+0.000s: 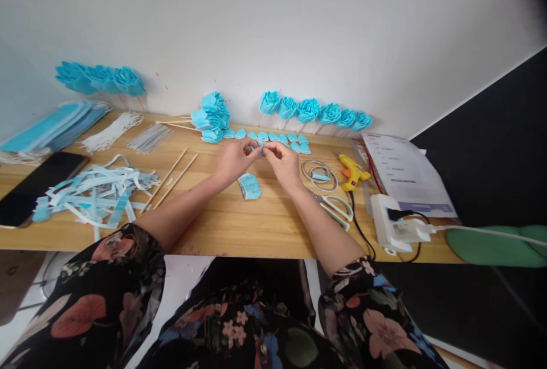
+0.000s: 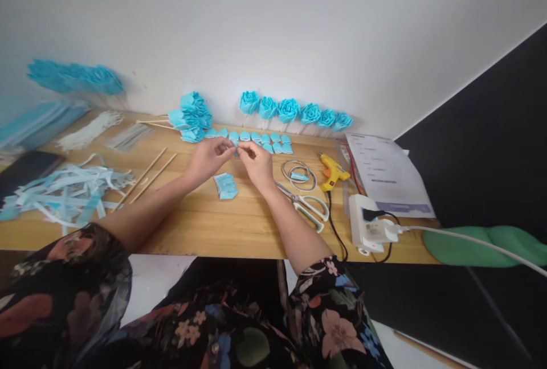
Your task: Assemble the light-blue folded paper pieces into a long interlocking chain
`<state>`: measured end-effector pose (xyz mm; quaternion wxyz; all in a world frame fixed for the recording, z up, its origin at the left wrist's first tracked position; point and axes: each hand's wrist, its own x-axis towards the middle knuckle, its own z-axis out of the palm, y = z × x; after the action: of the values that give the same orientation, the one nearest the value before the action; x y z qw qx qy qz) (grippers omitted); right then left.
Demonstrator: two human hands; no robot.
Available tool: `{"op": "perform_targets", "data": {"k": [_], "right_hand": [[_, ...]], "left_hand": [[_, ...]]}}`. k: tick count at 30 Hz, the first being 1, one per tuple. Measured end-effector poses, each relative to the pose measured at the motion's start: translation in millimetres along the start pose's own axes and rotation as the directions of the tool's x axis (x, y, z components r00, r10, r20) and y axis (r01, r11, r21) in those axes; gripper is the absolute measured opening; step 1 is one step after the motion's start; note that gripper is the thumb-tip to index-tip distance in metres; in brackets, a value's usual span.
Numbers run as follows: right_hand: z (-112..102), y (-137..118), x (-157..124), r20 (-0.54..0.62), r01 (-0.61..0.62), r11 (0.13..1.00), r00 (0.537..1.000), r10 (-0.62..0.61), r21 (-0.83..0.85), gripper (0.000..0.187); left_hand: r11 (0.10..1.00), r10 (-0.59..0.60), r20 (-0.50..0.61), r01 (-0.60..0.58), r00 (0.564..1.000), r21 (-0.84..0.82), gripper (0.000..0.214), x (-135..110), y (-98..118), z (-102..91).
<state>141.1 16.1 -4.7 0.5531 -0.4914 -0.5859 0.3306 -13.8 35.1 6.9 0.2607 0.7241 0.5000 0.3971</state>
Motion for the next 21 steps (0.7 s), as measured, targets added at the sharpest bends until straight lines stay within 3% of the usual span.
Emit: {"op": "perform_targets", "data": {"k": [21], "right_hand": [[-0.7, 5.3, 1.6, -0.006, 0.030, 0.996, 1.000, -0.031, -0.080, 0.016]], "left_hand": [[0.997, 0.022, 0.013, -0.021, 1.000, -0.074, 0.016, 1.1, -1.2, 1.1]]}}
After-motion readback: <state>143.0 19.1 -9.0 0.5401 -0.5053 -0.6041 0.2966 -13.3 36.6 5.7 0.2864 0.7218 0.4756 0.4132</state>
